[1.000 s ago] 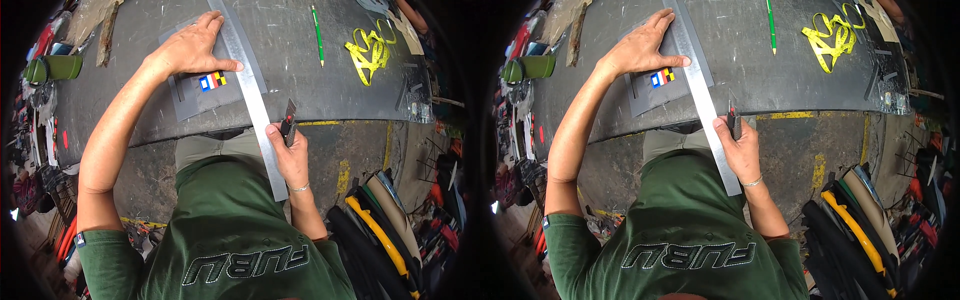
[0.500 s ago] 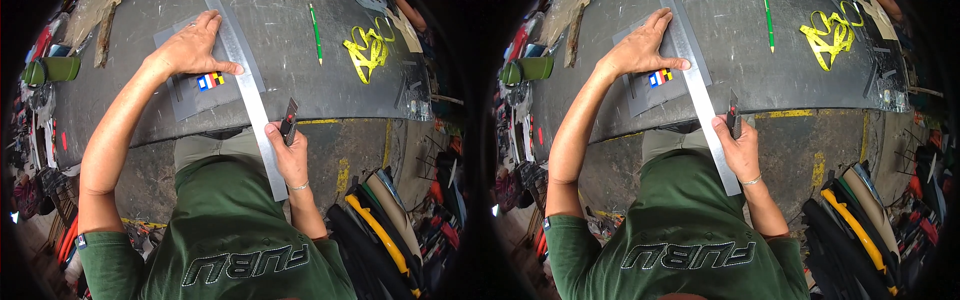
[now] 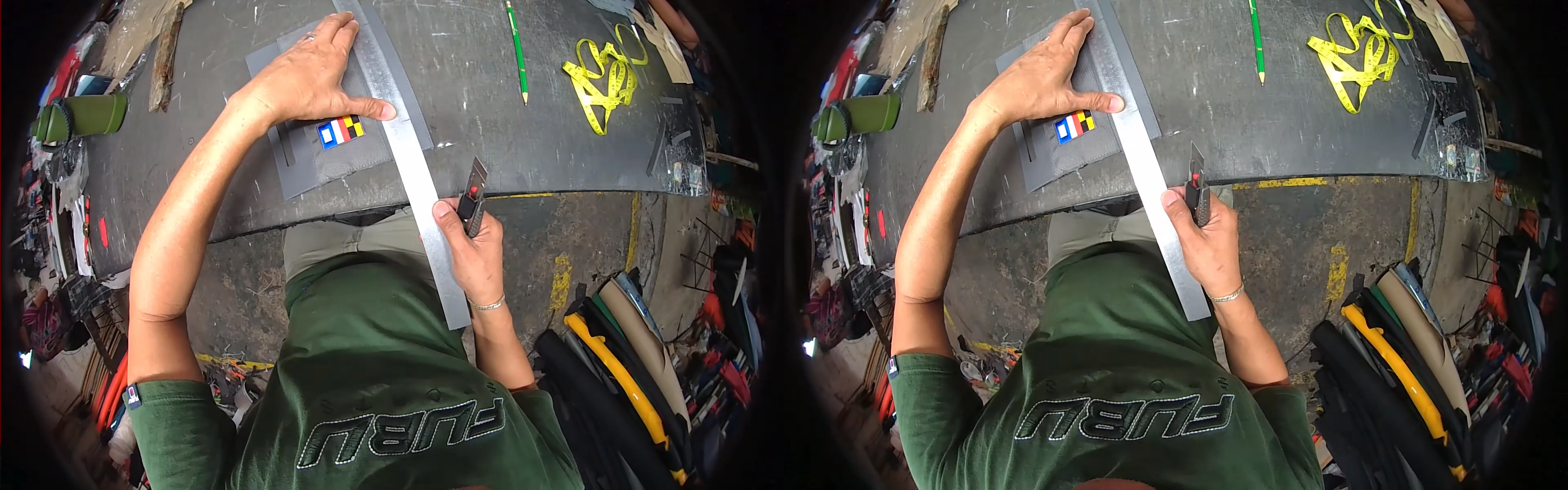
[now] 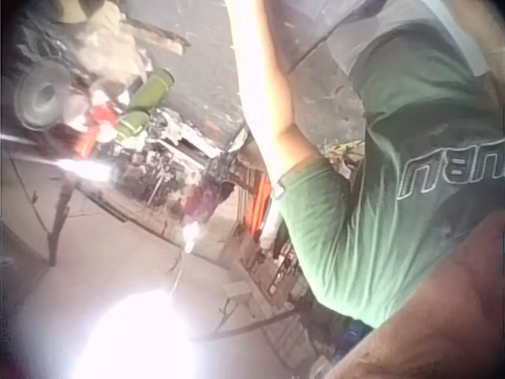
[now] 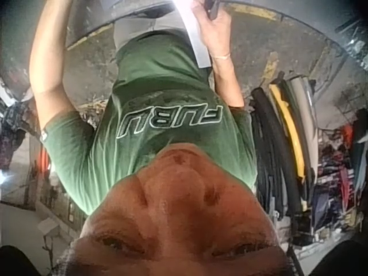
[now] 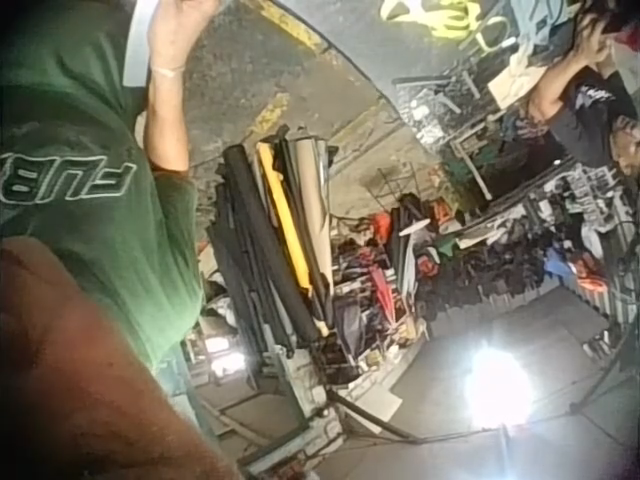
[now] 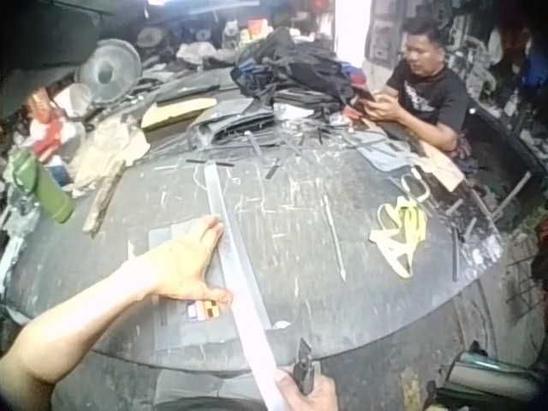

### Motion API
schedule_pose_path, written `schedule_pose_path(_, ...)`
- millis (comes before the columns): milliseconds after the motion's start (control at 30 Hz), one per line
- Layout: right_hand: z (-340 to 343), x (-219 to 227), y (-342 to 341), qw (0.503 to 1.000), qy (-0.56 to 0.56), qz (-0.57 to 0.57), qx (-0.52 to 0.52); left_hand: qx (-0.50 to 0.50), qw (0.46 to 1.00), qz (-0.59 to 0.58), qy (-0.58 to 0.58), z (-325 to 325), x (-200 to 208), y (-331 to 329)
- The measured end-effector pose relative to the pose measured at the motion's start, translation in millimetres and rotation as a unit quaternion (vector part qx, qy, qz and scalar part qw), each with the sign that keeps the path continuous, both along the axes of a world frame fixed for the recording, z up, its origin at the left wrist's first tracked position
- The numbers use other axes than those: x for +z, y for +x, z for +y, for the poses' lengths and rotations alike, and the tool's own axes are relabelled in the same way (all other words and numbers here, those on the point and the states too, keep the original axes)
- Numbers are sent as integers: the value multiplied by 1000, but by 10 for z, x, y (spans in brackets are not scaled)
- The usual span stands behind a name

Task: Using a utility knife and a metal ruler to cut precisely through a piece of grey fabric or material on a workbench.

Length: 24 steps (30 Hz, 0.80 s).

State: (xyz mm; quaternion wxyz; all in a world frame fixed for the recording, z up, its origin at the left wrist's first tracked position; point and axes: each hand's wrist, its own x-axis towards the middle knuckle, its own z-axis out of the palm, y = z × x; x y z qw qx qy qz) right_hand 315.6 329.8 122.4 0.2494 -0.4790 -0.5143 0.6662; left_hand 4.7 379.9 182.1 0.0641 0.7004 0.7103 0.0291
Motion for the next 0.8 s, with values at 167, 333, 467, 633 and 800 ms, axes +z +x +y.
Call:
schedule_pose_path(167,9,-5,14,1000,2,-3,6,4,1000,7,-2,0,-10,12)
schedule_pose_path(333,13,6,2,1000,0,-3,10,9,1000,19,17,-42,-172,-124)
schedule_pose_path(467,13,-20,17,1000,-6,-7,4,-83,996,-9,11,8,63,-42)
schedule_pose_path(633,12,10,6,1000,-9,-4,5,26,993,7,-115,23,278,104)
schedule_pose_path(800,9,2,14,1000,-10,-2,2,24,993,-5,-112,24,258,94)
